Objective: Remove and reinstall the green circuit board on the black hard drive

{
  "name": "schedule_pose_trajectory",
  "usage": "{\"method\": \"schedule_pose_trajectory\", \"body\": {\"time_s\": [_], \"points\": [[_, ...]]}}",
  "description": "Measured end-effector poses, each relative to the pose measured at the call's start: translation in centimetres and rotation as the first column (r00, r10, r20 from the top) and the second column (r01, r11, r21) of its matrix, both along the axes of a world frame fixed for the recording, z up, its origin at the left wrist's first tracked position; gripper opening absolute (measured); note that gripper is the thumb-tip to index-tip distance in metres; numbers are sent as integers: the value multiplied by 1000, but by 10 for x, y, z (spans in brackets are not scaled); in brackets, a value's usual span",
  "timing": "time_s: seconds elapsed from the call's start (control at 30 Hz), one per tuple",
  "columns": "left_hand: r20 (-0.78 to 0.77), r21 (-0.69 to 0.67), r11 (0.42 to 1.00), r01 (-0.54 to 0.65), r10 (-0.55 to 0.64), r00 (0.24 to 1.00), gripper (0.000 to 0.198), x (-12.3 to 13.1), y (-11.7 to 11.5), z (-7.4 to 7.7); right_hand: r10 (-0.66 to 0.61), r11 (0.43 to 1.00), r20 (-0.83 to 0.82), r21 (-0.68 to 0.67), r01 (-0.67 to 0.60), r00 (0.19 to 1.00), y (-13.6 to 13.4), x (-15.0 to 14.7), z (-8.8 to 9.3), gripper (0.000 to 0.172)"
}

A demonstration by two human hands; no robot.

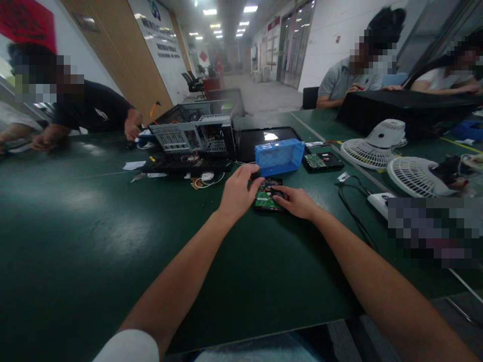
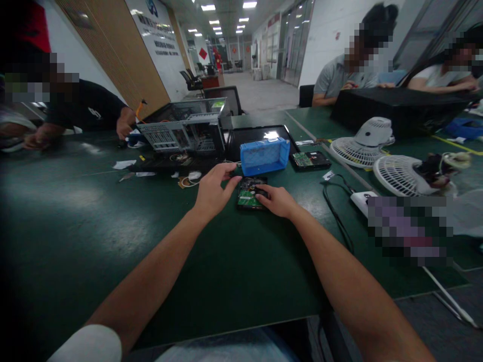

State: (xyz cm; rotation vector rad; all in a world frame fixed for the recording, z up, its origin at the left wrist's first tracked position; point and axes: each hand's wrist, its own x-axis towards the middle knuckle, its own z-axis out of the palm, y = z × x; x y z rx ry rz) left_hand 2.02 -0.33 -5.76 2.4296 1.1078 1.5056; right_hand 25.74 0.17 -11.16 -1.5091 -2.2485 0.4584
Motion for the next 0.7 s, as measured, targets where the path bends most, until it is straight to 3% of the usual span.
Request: {"method": "schedule_pose_trajectory", "body": {"time_s": [0.23, 0.7], "points": [[80, -23, 999, -25, 27, 996, 26, -1, -1, 1, 0, 1000, -9, -2, 0, 1000, 1, 1, -1, 53], [1, -59, 997, -46, 47, 999, 34, 0, 1, -1, -1, 1000, -16, -6, 1, 1000, -1, 1, 1, 53]]}}
